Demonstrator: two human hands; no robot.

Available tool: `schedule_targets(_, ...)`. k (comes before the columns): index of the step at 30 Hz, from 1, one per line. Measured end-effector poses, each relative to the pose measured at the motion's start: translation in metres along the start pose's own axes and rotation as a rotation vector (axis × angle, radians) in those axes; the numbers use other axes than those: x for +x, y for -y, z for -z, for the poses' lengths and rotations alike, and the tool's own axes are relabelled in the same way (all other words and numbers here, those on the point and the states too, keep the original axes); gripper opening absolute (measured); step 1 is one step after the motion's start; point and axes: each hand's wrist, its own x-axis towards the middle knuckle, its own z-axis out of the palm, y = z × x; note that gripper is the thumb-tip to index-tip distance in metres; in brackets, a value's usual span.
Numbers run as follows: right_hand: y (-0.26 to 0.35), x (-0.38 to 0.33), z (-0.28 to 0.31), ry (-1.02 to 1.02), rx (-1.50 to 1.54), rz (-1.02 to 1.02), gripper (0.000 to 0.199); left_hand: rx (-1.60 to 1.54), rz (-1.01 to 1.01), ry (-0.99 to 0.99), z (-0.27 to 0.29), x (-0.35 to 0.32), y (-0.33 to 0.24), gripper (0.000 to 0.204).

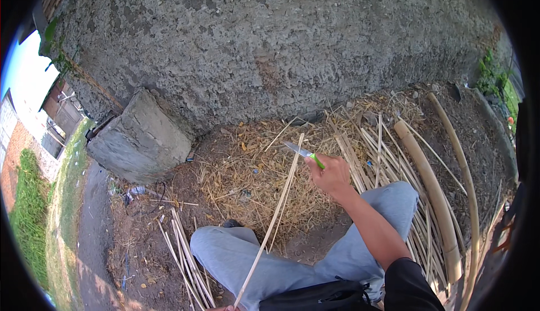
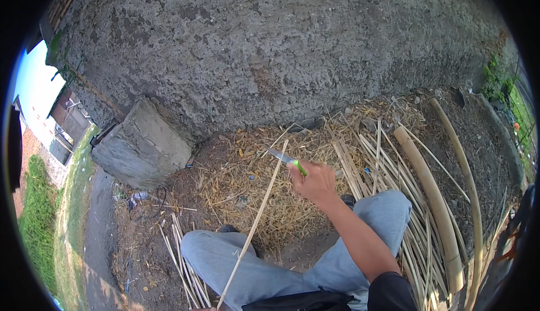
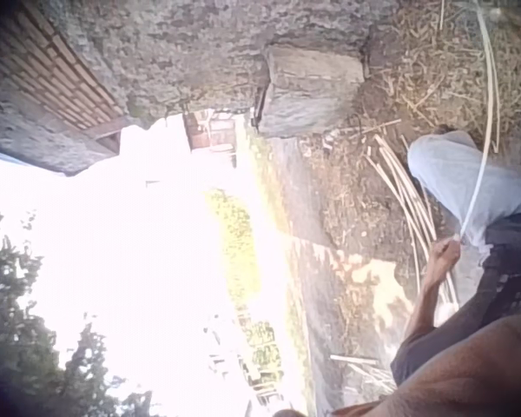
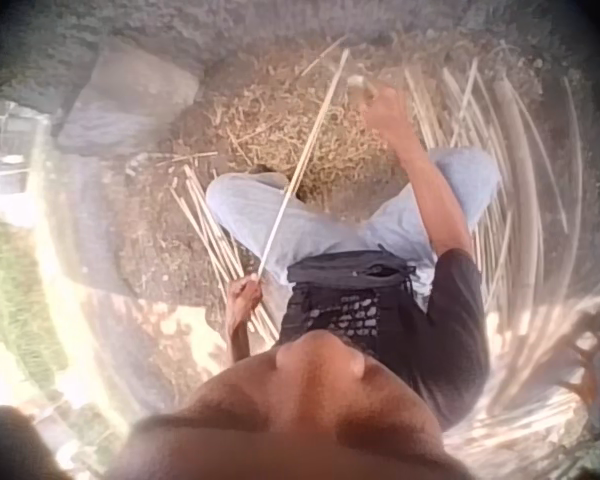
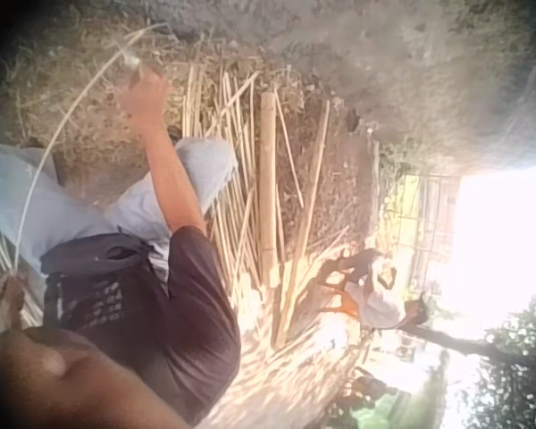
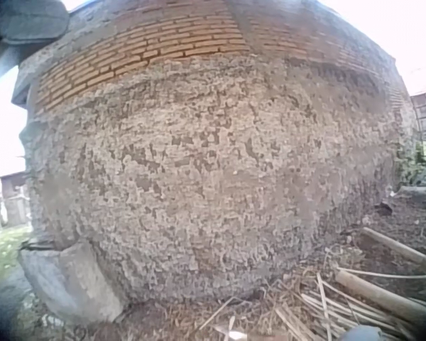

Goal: The person scrapes, whittles, and trims bamboo strips using a knife and splits them by hand.

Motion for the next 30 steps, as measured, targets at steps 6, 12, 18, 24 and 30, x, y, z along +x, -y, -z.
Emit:
schedule_targets(6,-0.022,0.003,-0.012,0.087,-0.096,-0.006,0.038,0.080,0.015,-0.020,-0.003,-0.008,-0.016,0.036)
schedule_targets(12,-0.100,0.031,-0.007,0.366,-0.195,-0.802,0.049,0.054,0.017,-0.317,0.000,-0.032,-0.020,0.043)
schedule_targets(18,-0.065,-0.046,-0.053,0.899,-0.480,-0.376,0.037,0.231,-0.083,-0.522,-0.020,-0.016,-0.048,0.045)
schedule_targets(24,-0.033,-0.025,-0.042,0.993,-0.536,-0.358,0.035,0.434,-0.214,-0.453,-0.014,0.014,-0.018,0.027)
schedule_targets(30,0.018,-0.004,0.014,0.463,-0.269,-0.294,0.039,0.504,-0.269,-0.407,-0.033,0.030,-0.018,0.027)
